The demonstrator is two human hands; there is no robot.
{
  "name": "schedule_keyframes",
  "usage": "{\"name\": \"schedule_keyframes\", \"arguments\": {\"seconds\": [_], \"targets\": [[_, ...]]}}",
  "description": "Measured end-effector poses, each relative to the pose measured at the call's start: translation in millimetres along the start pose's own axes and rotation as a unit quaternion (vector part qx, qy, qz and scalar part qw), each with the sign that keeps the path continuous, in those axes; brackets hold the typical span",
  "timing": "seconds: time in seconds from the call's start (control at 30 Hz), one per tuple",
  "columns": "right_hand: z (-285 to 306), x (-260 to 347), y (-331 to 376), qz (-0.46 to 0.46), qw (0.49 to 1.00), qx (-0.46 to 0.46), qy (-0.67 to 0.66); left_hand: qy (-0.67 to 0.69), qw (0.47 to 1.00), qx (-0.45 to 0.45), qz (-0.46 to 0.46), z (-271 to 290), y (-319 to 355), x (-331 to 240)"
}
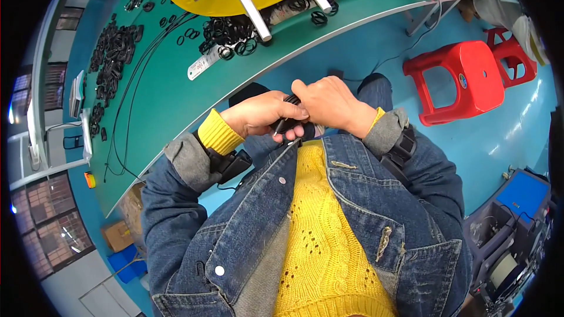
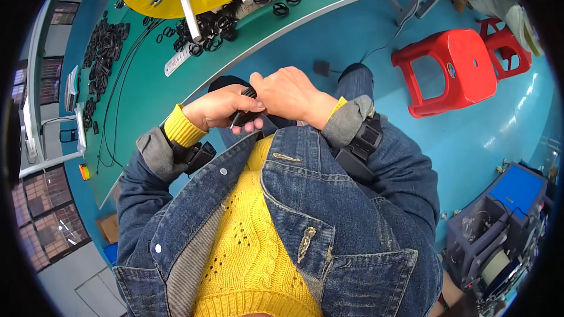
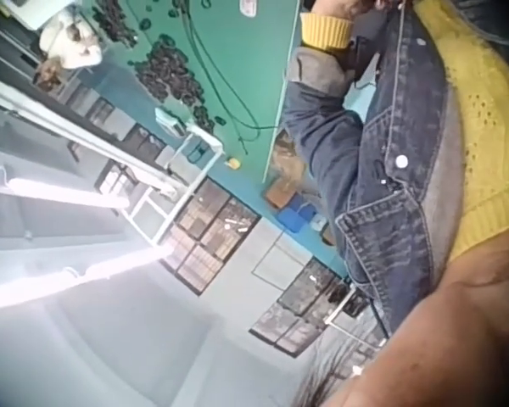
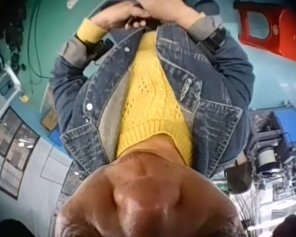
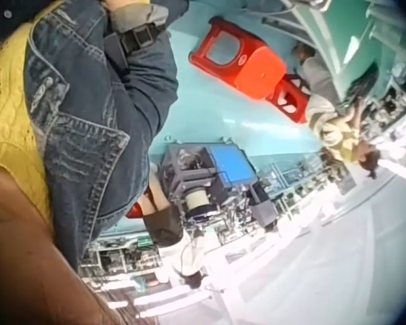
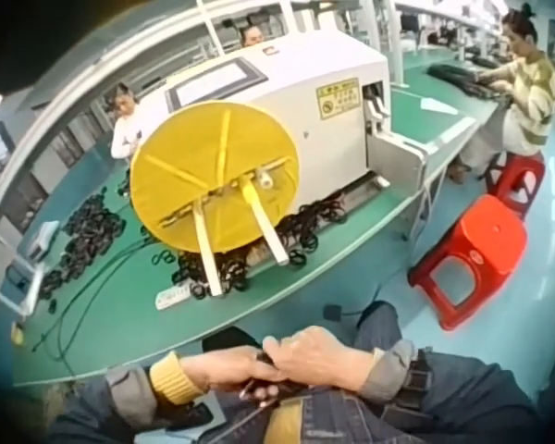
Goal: The person picks up a cable, winds it around the rods of a machine, and removes the coiled cable. They then secure the coil with a tie and place it on the table.
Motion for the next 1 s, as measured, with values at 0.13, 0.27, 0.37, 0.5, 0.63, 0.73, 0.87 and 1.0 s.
{"name": "schedule_keyframes", "arguments": {"seconds": [0.13,0.27,0.37,0.5,0.63,0.73,0.87,1.0], "targets": [[14,6,-8,0.012,0.993,0.091,0.081,-0.066,0.997,0.044,-0.015,-2,-9,10],[7,-1,-5,-0.024,0.997,-0.013,-0.077,-0.182,0.975,0.011,-0.126,-8,-13,5],[-10,-8,-1,-0.093,0.966,-0.097,-0.219,-0.254,0.954,-0.109,-0.112,3,-20,6],[-20,-18,1,-0.197,0.924,-0.099,-0.312,-0.107,0.994,0.004,-0.035,11,-23,12],[-15,-18,-1,-0.161,0.974,-0.006,-0.156,-0.036,0.998,0.058,-0.008,12,-23,11],[-15,-14,0,-0.114,0.988,0.080,0.064,-0.100,0.990,0.067,0.068,18,-33,17],[-20,-22,5,-0.070,0.997,-0.018,-0.037,-0.027,0.995,0.095,-0.003,16,-34,27],[-16,-23,3,-0.044,0.995,-0.070,-0.058,-0.069,0.996,0.003,-0.056,12,-34,28]]}}
Point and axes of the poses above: each hand's wrist, its own y-axis away from the middle knuckle, its own z-axis out of the back of the hand, x = y × z, the point moved 1 cm from there along -y, towards the middle knuckle, and after that the axes turned 10 degrees about -y, right-handed, at the moved point
